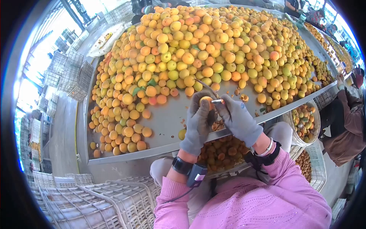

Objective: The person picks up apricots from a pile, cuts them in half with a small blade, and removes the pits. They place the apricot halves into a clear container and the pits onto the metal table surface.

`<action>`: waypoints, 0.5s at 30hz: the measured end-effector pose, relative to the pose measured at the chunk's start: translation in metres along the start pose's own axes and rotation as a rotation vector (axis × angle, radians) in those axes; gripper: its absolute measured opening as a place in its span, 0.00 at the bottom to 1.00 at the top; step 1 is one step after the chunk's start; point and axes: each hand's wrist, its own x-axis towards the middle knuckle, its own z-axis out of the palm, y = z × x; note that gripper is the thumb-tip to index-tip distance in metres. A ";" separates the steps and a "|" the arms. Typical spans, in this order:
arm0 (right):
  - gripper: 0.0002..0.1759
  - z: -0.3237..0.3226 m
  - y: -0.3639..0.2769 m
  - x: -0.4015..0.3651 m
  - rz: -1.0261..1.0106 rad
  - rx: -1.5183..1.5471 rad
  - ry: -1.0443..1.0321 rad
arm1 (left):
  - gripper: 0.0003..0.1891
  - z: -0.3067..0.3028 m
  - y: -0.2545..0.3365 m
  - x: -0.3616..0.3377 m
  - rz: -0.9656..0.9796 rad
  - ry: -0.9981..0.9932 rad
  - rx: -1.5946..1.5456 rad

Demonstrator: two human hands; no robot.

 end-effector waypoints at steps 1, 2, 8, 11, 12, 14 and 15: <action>0.16 0.004 -0.001 -0.001 0.041 -0.063 0.017 | 0.17 0.001 -0.002 0.000 0.032 0.038 0.046; 0.15 0.008 -0.002 -0.002 0.082 -0.126 0.033 | 0.17 0.002 -0.006 0.000 0.032 0.038 0.046; 0.14 0.016 0.004 -0.006 0.080 0.032 0.083 | 0.13 -0.004 -0.010 0.001 0.026 0.033 0.059; 0.13 0.017 0.020 -0.005 0.104 -0.288 0.008 | 0.10 -0.007 -0.015 0.005 0.014 0.051 0.210; 0.13 0.015 0.024 -0.005 0.105 -0.289 0.013 | 0.10 -0.001 -0.016 0.004 0.059 0.190 0.539; 0.13 0.013 0.029 -0.006 0.002 -0.591 0.042 | 0.10 0.004 -0.017 0.005 0.108 0.321 0.871; 0.13 0.010 0.025 -0.007 0.003 -0.590 0.043 | 0.13 0.002 -0.017 0.007 0.042 0.387 0.626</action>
